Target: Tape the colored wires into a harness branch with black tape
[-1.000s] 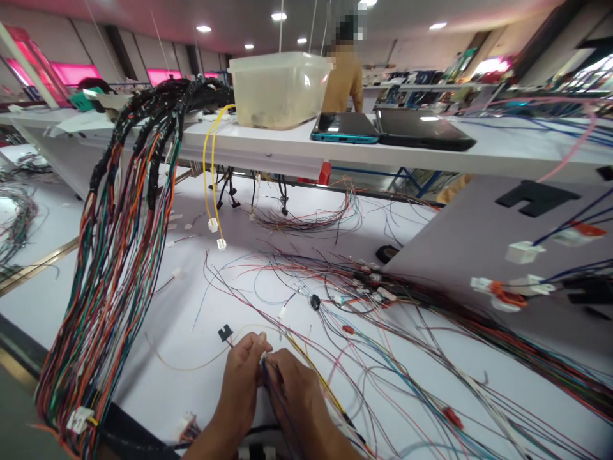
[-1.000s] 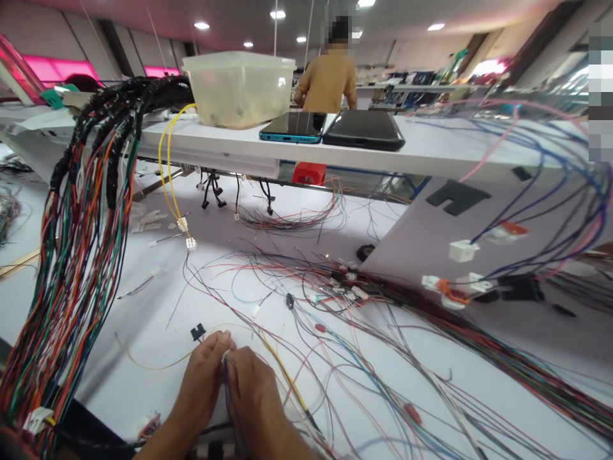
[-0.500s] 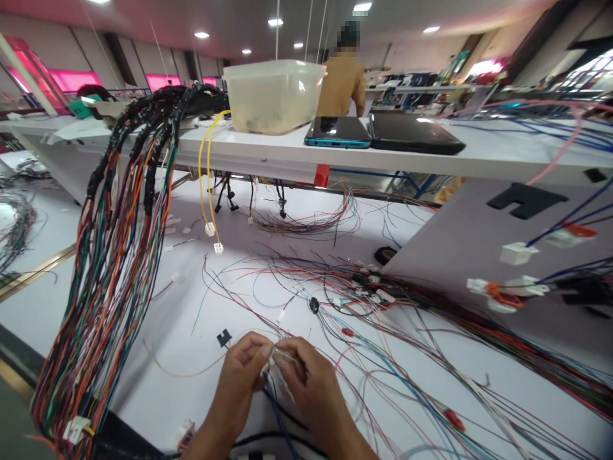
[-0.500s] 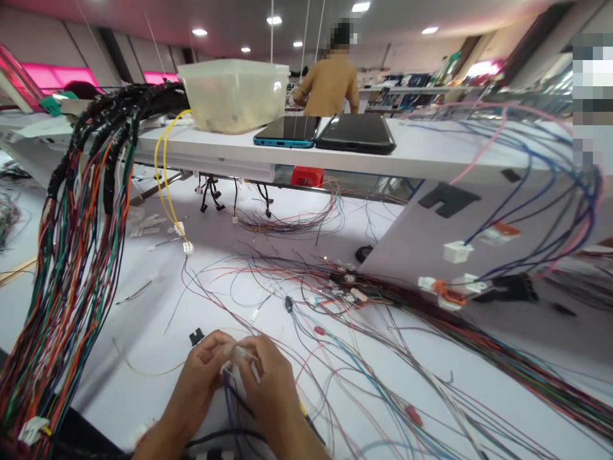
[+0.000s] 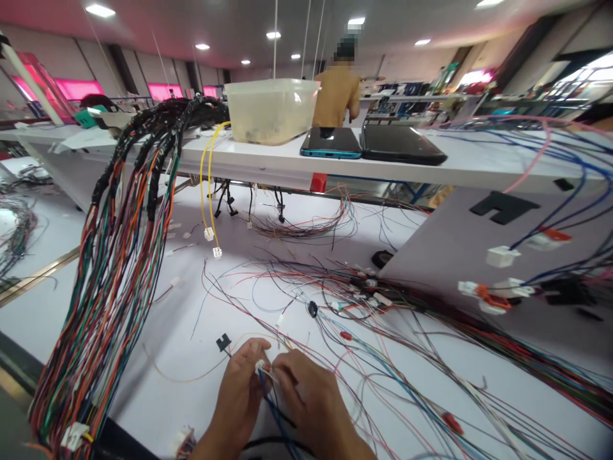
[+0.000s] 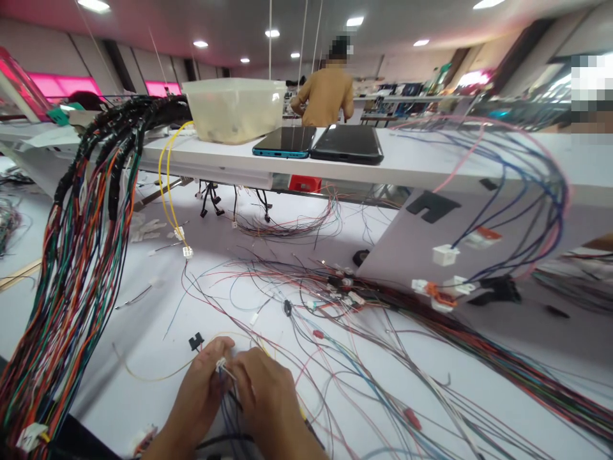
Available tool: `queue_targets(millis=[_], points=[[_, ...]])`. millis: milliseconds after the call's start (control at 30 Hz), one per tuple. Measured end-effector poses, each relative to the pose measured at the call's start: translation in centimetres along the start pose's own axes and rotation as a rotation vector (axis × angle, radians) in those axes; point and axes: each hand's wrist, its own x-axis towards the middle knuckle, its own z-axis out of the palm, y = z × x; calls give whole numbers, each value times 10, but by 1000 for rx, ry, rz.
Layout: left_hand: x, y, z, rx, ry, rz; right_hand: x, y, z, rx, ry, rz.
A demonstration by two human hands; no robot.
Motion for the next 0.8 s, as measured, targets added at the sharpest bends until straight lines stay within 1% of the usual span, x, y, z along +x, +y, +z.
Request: queue_targets(millis=[100,267,367,467,533,700,733,800], points=[[1,1,-1,18,-20,-6,-2,-1,4,-49,-20,-54],[3,0,-3,172,30,23,1,-3,6,-123,5,-92],[3,1,-3,224,33,39,2,-5,8,-122,32,-107],[0,2,-1,342,51,118,1,-5,14,-143,62,-74],[-1,3,1,385,82,147,0,-3,17,-147,58,-47],[-1,1,1,270,143,89,-1,0,15,64,-46,159],[-1,1,1,264,147,84,-1,0,14,84,-43,170],[0,0,0,262,130,79,-3,1,15,81,-14,143]])
